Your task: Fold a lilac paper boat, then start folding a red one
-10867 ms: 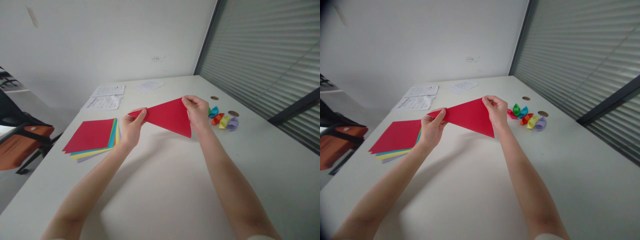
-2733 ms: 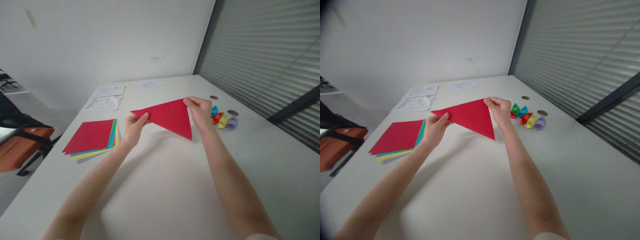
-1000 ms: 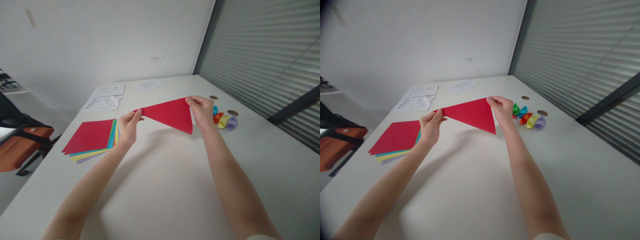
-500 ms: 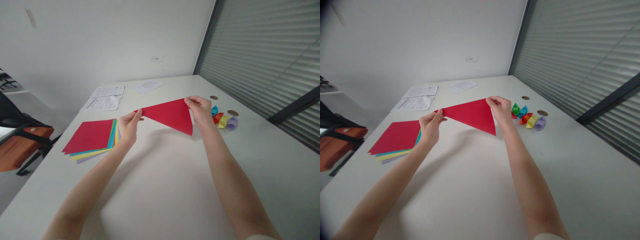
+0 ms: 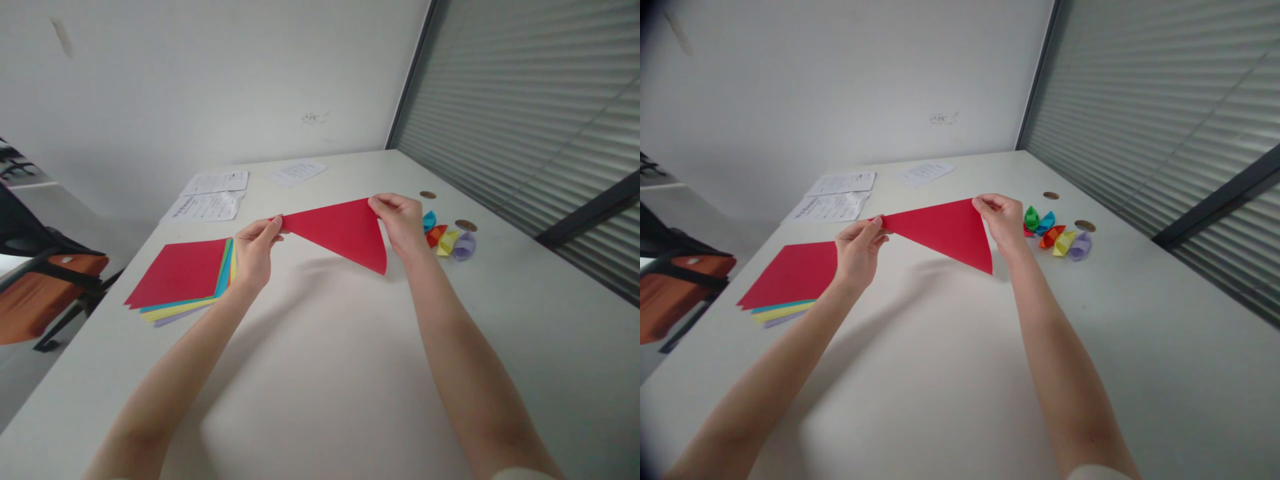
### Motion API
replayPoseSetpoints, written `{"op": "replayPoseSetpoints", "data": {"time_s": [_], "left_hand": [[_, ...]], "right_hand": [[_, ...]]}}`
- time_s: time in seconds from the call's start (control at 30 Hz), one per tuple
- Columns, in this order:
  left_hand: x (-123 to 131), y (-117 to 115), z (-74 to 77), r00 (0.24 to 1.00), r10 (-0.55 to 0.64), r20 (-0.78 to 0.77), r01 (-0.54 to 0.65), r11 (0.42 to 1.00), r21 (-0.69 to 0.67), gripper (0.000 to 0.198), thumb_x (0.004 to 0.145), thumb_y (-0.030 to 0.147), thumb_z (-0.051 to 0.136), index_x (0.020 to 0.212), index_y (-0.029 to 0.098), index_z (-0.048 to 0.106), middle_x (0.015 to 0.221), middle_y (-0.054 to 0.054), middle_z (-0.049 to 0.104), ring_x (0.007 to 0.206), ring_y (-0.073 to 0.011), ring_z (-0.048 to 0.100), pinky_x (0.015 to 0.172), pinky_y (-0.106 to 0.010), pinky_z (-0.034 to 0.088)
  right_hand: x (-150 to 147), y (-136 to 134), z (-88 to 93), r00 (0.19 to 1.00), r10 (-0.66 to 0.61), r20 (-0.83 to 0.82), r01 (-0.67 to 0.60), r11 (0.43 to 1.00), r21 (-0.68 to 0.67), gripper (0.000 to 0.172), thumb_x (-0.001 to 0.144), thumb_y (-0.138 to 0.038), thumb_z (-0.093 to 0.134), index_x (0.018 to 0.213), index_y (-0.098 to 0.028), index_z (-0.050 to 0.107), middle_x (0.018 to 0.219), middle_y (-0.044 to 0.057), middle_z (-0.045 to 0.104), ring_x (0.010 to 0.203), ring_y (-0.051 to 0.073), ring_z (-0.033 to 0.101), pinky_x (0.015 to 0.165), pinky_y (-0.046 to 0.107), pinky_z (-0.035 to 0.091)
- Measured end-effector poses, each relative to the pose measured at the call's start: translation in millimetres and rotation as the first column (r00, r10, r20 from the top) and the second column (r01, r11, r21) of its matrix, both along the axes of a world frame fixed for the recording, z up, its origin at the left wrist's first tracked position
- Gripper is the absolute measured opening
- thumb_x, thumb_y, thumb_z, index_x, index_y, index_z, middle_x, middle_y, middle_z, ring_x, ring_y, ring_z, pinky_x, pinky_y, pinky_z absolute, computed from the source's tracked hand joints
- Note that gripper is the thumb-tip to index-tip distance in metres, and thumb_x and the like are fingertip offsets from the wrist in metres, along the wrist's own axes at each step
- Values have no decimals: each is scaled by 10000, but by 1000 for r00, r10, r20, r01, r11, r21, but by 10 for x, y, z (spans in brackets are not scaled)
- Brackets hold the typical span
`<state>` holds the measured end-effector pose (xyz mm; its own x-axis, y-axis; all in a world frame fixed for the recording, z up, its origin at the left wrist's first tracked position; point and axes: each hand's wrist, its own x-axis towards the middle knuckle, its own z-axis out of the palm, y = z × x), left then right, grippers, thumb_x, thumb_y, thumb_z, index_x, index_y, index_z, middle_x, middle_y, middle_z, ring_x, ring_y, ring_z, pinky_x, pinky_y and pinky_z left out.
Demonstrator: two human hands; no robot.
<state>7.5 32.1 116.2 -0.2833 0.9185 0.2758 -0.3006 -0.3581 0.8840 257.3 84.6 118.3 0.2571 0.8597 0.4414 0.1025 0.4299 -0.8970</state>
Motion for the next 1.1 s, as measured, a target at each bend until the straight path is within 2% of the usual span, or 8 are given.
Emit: {"op": "replayPoseSetpoints", "data": {"time_s": [0.17,0.43,0.63,0.73,0.93,1.0,1.1], "left_hand": [[-37,17,-10,1000,-18,-18,19,999,26,184,634,324,811,604,194,683,588,2,656,560,-93,606,549,-209,445],[-59,8,-4,998,-30,-51,30,1000,8,178,617,309,823,635,193,689,620,2,662,562,-95,597,550,-226,436],[-65,-16,24,989,-147,-16,148,989,31,258,604,257,837,552,185,595,735,-12,697,564,-79,564,579,-244,432],[-68,3,22,986,-164,35,161,985,60,309,606,273,841,544,190,550,743,5,684,550,-65,529,588,-238,432],[-114,66,-4,998,-49,-25,51,994,92,312,643,283,814,550,192,530,782,-5,685,609,-89,565,613,-250,440],[-128,63,-6,994,33,-107,-13,983,184,290,655,285,811,560,192,553,773,-17,686,695,-124,617,662,-269,463],[-134,35,-3,960,156,-233,-67,934,350,262,678,288,802,571,191,584,754,-26,687,768,-156,648,742,-297,486]], "right_hand": [[32,11,-7,1000,24,4,-24,1000,-10,177,645,-357,787,739,-221,726,711,2,719,695,167,668,744,352,560],[81,40,-32,998,28,51,-29,1000,7,184,684,-376,766,765,-217,719,717,2,710,708,176,673,765,368,565],[92,38,-25,999,5,48,-6,1000,23,175,686,-362,763,772,-215,721,737,8,714,730,172,672,737,332,564],[79,10,11,999,-7,44,6,1000,31,185,673,-360,764,769,-207,727,736,11,716,710,167,664,718,326,559],[47,-55,86,995,-40,96,33,997,74,165,678,-334,751,765,-194,738,757,22,722,750,183,668,735,339,548],[44,-61,93,994,-41,102,33,996,84,151,688,-325,743,763,-194,740,757,23,720,754,183,669,734,336,545],[59,-49,81,995,-33,95,25,996,89,144,694,-316,736,766,-191,742,750,23,716,745,179,666,731,331,541]]}}
